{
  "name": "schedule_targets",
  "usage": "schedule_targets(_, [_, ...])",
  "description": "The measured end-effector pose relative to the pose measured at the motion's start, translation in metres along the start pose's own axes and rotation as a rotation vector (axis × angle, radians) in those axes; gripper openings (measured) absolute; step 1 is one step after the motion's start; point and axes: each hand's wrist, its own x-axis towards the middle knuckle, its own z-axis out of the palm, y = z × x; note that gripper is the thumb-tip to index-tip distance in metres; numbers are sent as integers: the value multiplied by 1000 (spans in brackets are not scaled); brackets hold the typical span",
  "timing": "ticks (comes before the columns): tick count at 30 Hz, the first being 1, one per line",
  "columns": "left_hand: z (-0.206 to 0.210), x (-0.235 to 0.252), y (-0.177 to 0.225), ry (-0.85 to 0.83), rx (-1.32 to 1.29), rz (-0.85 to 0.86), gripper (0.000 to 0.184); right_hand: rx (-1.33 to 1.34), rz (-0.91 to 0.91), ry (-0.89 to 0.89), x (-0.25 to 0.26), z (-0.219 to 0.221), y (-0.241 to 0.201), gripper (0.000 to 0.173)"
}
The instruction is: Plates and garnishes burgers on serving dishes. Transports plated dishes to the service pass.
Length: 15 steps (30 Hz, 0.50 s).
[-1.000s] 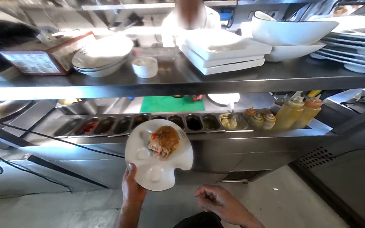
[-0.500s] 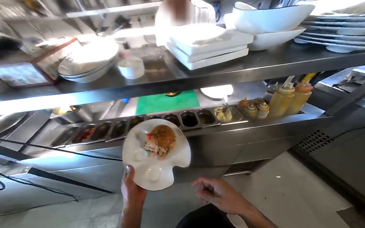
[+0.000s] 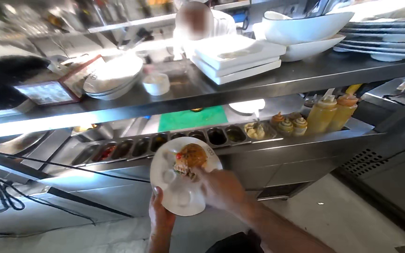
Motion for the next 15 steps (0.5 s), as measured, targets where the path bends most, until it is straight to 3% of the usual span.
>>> schedule_targets(2, [-2,-1,1,24,12,0,40,137,74,12,2,0,31,43])
schedule_targets(4, [-2,0,3,18,13,4,40,245,80,-21,7,10,52,48])
schedule_targets(10, [0,6,7,22,56,14,41,472,-115,47,-10,30,64,40])
schedule_targets(15, [-1,9,8,37,64,9,40,559,-97,24,-20,41,80,36])
